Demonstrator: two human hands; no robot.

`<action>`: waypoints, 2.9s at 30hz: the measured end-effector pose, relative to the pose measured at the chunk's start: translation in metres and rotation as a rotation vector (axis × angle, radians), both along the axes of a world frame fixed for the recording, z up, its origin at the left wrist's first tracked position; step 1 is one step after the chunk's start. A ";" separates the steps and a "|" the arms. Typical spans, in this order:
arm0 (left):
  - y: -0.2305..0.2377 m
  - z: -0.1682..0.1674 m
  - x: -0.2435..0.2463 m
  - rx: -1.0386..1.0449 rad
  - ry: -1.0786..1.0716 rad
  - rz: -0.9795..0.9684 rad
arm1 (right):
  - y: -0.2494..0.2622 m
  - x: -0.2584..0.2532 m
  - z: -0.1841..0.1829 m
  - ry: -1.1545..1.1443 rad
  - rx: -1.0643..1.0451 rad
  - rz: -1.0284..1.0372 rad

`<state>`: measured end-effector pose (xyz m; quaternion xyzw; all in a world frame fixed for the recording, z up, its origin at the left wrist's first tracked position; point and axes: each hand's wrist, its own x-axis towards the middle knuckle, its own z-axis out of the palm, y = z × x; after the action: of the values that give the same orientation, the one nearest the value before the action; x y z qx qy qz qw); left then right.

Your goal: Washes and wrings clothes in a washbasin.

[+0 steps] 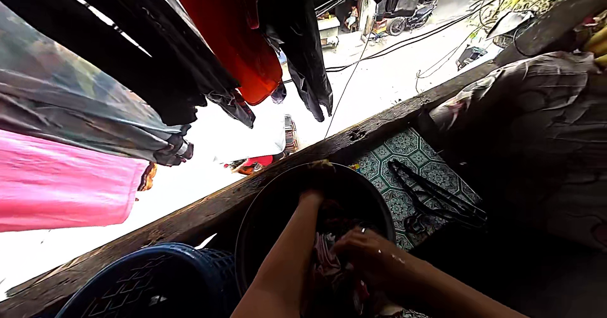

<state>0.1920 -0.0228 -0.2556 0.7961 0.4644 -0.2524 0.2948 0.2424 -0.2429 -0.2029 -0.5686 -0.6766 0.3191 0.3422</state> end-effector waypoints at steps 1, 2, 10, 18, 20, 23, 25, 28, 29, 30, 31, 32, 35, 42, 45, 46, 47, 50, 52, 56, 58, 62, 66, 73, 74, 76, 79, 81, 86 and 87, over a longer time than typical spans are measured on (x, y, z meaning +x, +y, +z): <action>-0.004 -0.006 0.003 0.050 -0.026 0.020 | 0.003 0.012 0.001 -0.112 -0.133 -0.021; -0.007 -0.006 0.007 0.037 -0.021 0.046 | 0.006 0.023 0.003 -0.180 -0.327 0.016; 0.050 -0.057 -0.019 -0.153 -0.227 0.266 | 0.050 0.017 -0.034 -0.283 -0.916 -0.016; 0.033 -0.002 -0.078 -0.072 -0.492 0.542 | 0.078 0.030 -0.036 -0.250 -1.031 -0.126; 0.020 0.032 -0.101 -0.036 -0.558 0.475 | 0.079 0.037 -0.040 -0.165 -0.990 -0.191; -0.022 0.075 -0.133 -0.029 -0.651 0.330 | 0.077 0.046 -0.032 0.067 -0.770 -0.259; -0.053 0.084 -0.150 -0.070 -0.650 0.214 | 0.076 0.054 -0.003 0.272 -0.586 -0.263; -0.081 0.081 -0.165 -0.045 -0.663 0.243 | 0.081 0.055 0.048 0.470 -0.434 -0.301; -0.083 0.080 -0.167 -0.030 -0.699 0.283 | 0.083 0.053 0.071 0.535 -0.402 -0.317; -0.084 0.081 -0.166 -0.022 -0.738 0.321 | 0.084 0.049 0.091 0.601 -0.366 -0.327; -0.086 0.084 -0.162 -0.013 -0.771 0.338 | 0.086 0.045 0.110 0.655 -0.340 -0.325; -0.087 0.089 -0.157 -0.002 -0.802 0.333 | 0.087 0.041 0.126 0.692 -0.319 -0.309; -0.087 0.102 -0.135 -0.014 -0.865 0.308 | 0.090 0.028 0.165 0.754 -0.278 -0.254; -0.087 0.126 -0.109 -0.145 -1.187 0.537 | 0.090 0.010 0.206 0.900 -0.212 -0.191; -0.084 0.124 -0.121 -0.190 -1.284 0.646 | 0.084 0.015 0.189 0.963 -0.206 -0.275; -0.082 0.123 -0.126 -0.178 -1.318 0.672 | 0.082 0.018 0.181 0.954 -0.206 -0.309; -0.080 0.122 -0.130 -0.156 -1.357 0.699 | 0.081 0.020 0.171 0.925 -0.203 -0.337; -0.074 0.126 -0.143 -0.112 -1.414 0.773 | 0.077 0.025 0.138 0.806 -0.225 -0.365; -0.071 0.133 -0.147 -0.108 -1.437 0.832 | 0.074 0.026 0.114 0.779 -0.254 -0.344; -0.075 0.139 -0.144 -0.115 -1.544 0.878 | 0.066 0.014 0.080 0.918 -0.407 -0.474; -0.084 0.141 -0.137 -0.075 -1.584 0.860 | 0.066 -0.001 0.068 1.022 -0.464 -0.518; -0.104 0.145 -0.125 -0.168 -1.627 0.869 | 0.076 -0.030 0.055 1.320 -0.501 -0.361; -0.111 0.143 -0.121 -0.500 -1.664 0.889 | 0.097 -0.028 0.046 1.532 -0.175 -0.172; -0.076 0.139 -0.157 -0.831 -1.411 0.940 | 0.114 -0.019 0.063 1.435 -0.206 -0.282; -0.070 0.138 -0.167 -0.786 -1.277 0.907 | 0.115 -0.018 0.070 1.366 -0.215 -0.385; -0.063 0.135 -0.186 -0.701 -1.083 0.844 | 0.119 -0.018 0.083 1.209 -0.137 -0.518; -0.061 0.136 -0.205 -0.766 -1.191 0.848 | 0.123 -0.018 0.085 0.883 0.160 -0.495; -0.067 0.142 -0.194 -0.820 -1.282 0.812 | 0.121 -0.024 0.082 0.663 0.315 -0.437; -0.054 0.145 -0.141 -0.927 -1.491 0.786 | 0.111 -0.045 0.079 0.602 0.442 -0.246; -0.049 0.147 -0.133 -0.949 -1.555 0.754 | 0.110 -0.047 0.080 0.678 0.414 -0.256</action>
<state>0.0587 -0.0714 -0.1089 0.3393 0.2151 0.2918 0.8680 0.1951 -0.1325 -0.1228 -0.4299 -0.4993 0.3003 0.6897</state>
